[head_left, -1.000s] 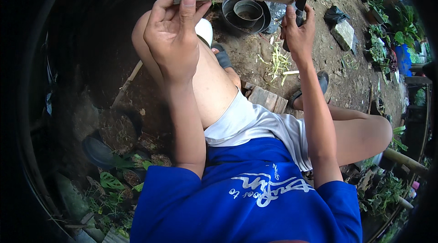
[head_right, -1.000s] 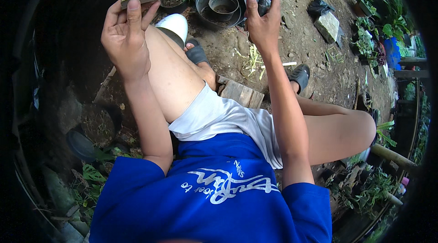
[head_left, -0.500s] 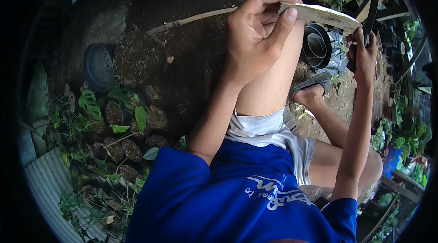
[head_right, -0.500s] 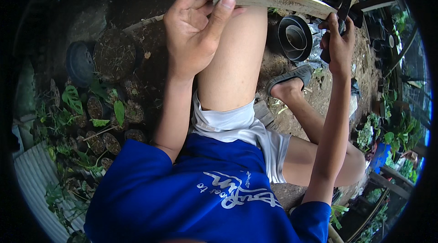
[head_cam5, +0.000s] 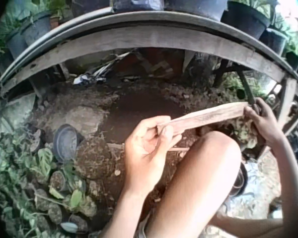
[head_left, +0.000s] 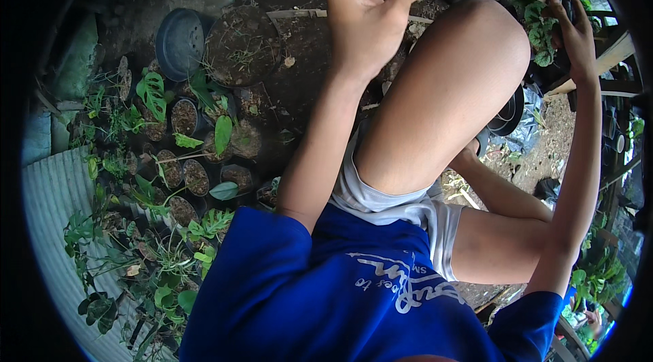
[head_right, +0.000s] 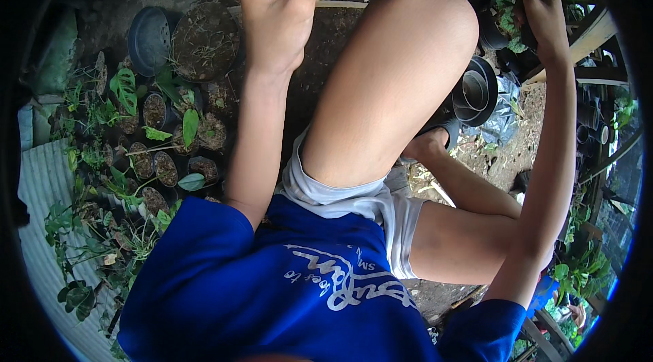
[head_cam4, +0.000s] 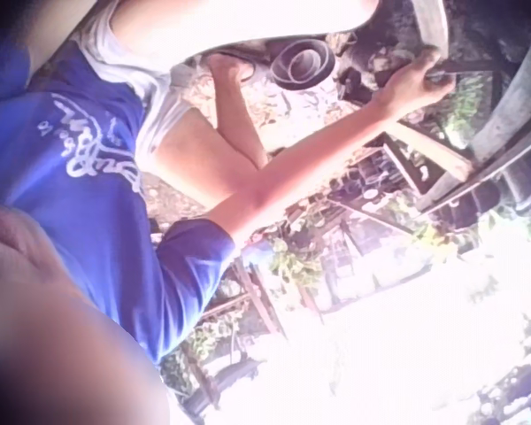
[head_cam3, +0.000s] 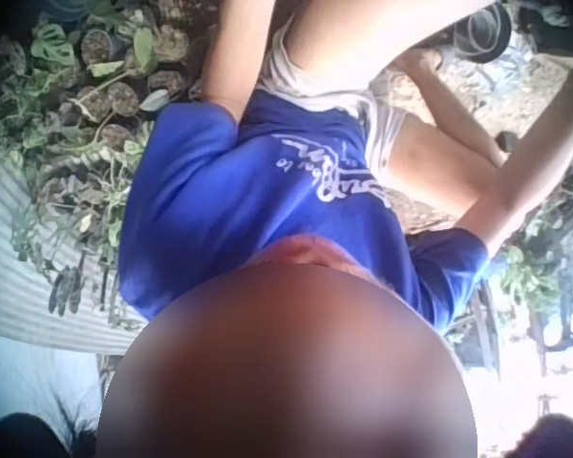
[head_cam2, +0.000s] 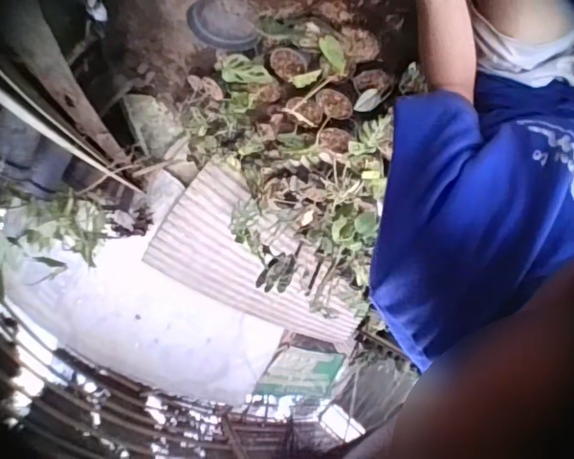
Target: The person sits on the ground and uses a knife to shave and split a piece of bamboo. They repeatedly scrape the surface to thin the material and then split it into smaller strips, placing the finished pieces on the ground.
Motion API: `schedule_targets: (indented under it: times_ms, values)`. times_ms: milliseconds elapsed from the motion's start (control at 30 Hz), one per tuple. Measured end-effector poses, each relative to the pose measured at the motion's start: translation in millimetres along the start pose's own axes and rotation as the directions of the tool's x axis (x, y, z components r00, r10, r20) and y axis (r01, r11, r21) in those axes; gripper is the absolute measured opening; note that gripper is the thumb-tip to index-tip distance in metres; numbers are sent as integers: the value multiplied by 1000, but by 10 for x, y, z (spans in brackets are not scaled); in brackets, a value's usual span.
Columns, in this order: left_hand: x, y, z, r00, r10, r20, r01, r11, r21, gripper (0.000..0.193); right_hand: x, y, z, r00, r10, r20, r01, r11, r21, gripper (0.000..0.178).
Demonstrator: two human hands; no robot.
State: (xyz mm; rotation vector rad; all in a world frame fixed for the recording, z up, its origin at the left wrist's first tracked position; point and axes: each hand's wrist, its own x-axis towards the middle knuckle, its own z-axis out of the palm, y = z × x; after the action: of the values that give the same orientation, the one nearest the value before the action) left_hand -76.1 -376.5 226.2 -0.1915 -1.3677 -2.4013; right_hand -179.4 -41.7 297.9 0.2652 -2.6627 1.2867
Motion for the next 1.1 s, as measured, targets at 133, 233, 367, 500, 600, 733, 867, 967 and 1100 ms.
schedule_targets:
  times_ms: [133, 233, 367, 500, 600, 733, 867, 967, 1100]
  values:
    - [231, -207, -103, 993, 29, 116, -59, 962, 265, 27, 126, 147, -194, 999, -35, -7, 32, 969, -245, 49]
    - [258, -422, -239, 993, -32, 113, -26, 877, 479, 21, 111, 226, -233, 999, -24, 47, 40, 923, -382, 53]
    - [225, -686, -421, 995, -56, 80, -6, 788, 615, 19, 30, 264, -153, 995, -23, 93, 63, 891, -450, 56]
    - [200, -724, -595, 984, -59, 170, -120, 487, 865, 21, -36, 316, -20, 960, 26, 278, 83, 925, -372, 42]
    - [207, -681, -656, 971, -174, 162, -94, 344, 934, 31, -27, 386, 68, 935, 64, 349, 38, 960, -278, 38]
    - [114, -726, -654, 931, -347, 115, -16, 274, 962, 38, 103, 445, 281, 898, 71, 434, 51, 964, -261, 37]
    - [-75, -837, -724, 857, -491, 156, -20, 269, 963, 36, 257, 403, 719, 840, -39, 542, 147, 976, -159, 36]
    - [-108, -862, -973, 809, -572, 136, 74, 329, 942, 38, 325, 283, 942, 821, -110, 560, 221, 966, -134, 31]
    - [-1, -750, -1394, 856, -494, 153, 68, 401, 914, 31, 366, 41, 994, 858, -87, 507, 183, 973, -142, 43]
